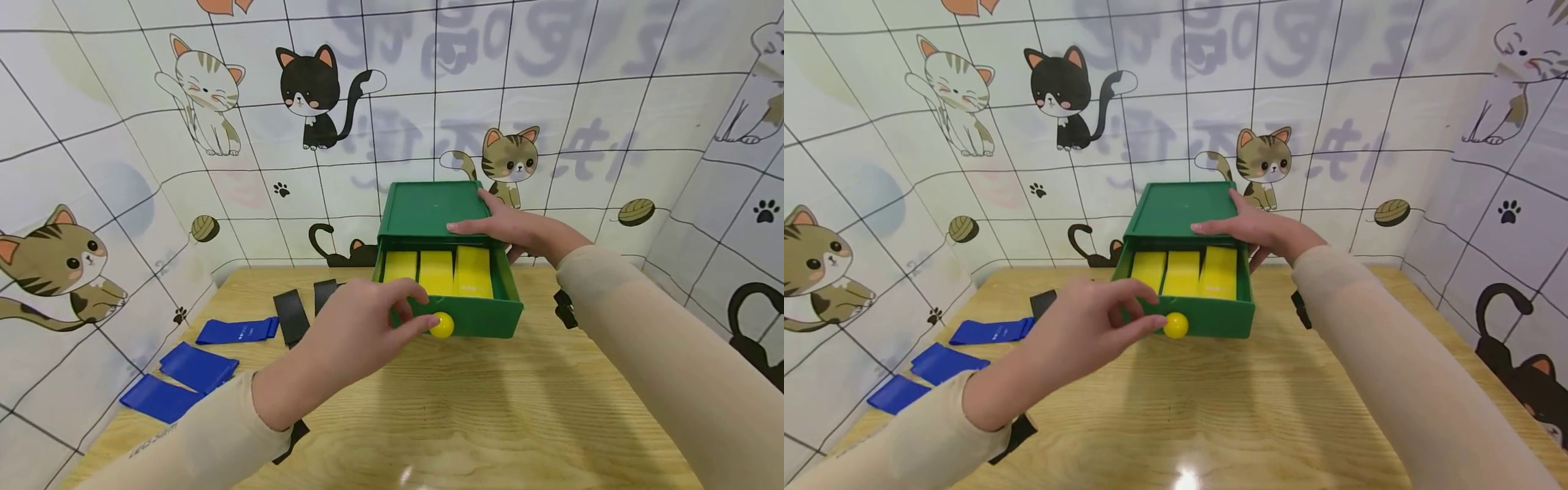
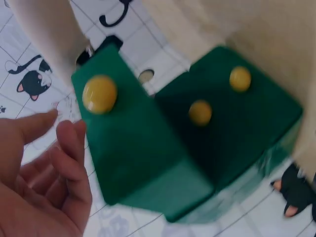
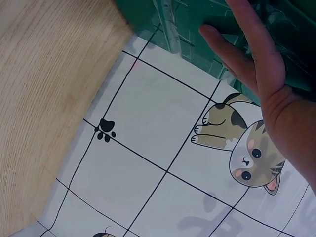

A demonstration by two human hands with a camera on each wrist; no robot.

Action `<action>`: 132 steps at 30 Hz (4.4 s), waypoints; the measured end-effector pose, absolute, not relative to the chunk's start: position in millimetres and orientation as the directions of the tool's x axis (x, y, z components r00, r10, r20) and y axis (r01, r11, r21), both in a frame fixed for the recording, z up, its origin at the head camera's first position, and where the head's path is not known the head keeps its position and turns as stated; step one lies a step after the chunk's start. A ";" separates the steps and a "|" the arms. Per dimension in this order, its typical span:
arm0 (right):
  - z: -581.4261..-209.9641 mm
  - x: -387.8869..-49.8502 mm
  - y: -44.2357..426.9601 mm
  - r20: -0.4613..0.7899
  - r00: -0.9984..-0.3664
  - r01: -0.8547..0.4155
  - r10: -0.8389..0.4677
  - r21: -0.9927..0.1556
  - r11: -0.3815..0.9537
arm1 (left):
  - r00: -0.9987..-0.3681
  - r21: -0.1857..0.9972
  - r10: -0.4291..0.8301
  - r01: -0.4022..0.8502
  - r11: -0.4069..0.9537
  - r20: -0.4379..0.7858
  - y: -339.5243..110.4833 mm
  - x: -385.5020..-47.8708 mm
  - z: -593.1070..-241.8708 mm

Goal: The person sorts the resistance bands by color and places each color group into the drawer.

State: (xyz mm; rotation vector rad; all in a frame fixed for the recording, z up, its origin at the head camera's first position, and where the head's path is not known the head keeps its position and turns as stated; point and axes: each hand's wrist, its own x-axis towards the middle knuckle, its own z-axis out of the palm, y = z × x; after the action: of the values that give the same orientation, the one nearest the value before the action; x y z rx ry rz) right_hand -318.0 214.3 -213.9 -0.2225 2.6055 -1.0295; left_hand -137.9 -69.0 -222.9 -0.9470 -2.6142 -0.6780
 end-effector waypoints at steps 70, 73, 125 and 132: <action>-208.4 -320.6 216.0 -0.345 -0.866 0.066 -0.362 -0.796 0.601 | -0.907 0.669 0.190 0.407 0.622 0.376 -21.6 -234.6 -273.5; -209.2 -321.3 215.5 -0.351 -0.863 0.072 -0.363 -0.797 0.600 | -0.912 0.681 0.173 0.394 0.618 0.371 -20.5 -238.8 -273.7; -208.5 -320.2 215.7 -0.331 -0.876 0.051 -0.352 -0.788 0.614 | -0.977 0.960 0.126 0.193 0.202 0.170 -16.2 -237.1 -345.4; -209.8 -322.3 216.0 -0.332 -0.876 0.058 -0.348 -0.791 0.608 | -0.976 0.960 0.119 0.202 0.192 0.181 -16.3 -228.5 -346.7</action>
State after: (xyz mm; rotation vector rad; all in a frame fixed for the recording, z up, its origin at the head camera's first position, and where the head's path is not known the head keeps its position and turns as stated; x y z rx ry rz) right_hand -322.3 216.0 -209.8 -0.2298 2.3766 -1.1929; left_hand -228.5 -16.3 -346.7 -0.3206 -2.3734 -1.9298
